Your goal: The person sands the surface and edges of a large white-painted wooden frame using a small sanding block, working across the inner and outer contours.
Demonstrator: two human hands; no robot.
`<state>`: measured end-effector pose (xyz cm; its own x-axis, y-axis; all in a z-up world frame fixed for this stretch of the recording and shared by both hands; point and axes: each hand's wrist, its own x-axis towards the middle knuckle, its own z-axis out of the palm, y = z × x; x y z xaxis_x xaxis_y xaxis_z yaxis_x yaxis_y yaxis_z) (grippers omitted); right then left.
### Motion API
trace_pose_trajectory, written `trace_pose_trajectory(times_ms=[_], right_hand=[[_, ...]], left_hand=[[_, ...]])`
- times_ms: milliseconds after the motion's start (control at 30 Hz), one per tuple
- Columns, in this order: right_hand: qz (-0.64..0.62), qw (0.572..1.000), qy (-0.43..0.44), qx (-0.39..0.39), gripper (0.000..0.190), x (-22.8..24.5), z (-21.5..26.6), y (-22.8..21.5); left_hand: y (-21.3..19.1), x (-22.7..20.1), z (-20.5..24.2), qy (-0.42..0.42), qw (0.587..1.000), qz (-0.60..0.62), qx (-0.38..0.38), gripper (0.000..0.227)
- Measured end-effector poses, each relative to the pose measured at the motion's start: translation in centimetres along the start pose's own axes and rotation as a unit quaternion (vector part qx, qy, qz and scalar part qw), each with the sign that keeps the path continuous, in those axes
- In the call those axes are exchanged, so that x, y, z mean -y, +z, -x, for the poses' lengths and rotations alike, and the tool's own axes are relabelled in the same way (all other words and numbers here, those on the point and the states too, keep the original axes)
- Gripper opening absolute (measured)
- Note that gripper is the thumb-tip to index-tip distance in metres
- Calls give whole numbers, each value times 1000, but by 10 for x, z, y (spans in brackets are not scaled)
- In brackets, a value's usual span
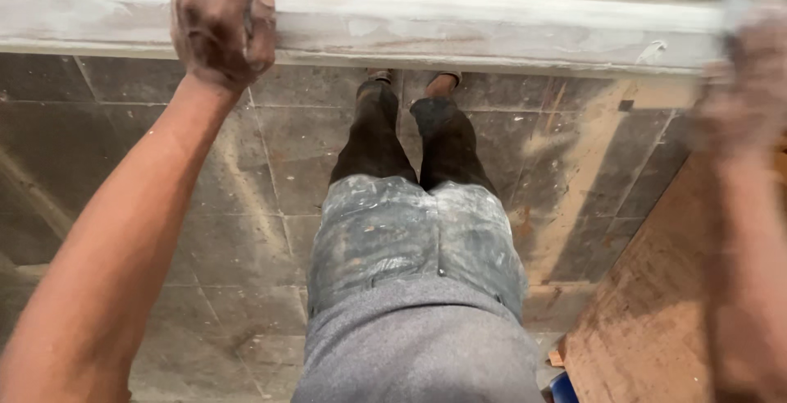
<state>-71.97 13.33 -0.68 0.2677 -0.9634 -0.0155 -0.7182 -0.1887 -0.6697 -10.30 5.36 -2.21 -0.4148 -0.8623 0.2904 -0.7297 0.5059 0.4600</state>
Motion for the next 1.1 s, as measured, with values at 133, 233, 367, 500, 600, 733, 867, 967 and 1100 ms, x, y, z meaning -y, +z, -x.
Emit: trace_pose_trajectory(times_ms=[133,233,367,500,600,733,867,967,1100], right_hand=[[184,980,68,-31,55,29,1,74],[196,975,-5,-103,73,183,-68,255],[132,982,-19,136,73,257,-103,279],[218,975,-45,26,61,68,-33,110],[353,934,35,41,52,18,-18,-5],[165,982,86,-34,61,81,-39,77],[280,873,117,382,82,255,-117,264],[233,965,-91,85,80,227,-119,257],[-499,828,238,-90,77,66,-22,91]], left_hand=[[2,0,1,-9,1000,-11,9,20],[1,-1,1,-31,999,0,15,26],[-1,-2,2,-34,999,20,1,29],[5,-4,-8,-81,996,3,30,26],[-1,-3,-16,-26,1000,1,4,23],[-5,-7,-12,-31,999,6,-5,19],[0,-1,-18,-41,999,21,-8,18],[1,-2,-8,-42,999,17,-1,17],[10,10,-3,-71,997,-20,20,17]])
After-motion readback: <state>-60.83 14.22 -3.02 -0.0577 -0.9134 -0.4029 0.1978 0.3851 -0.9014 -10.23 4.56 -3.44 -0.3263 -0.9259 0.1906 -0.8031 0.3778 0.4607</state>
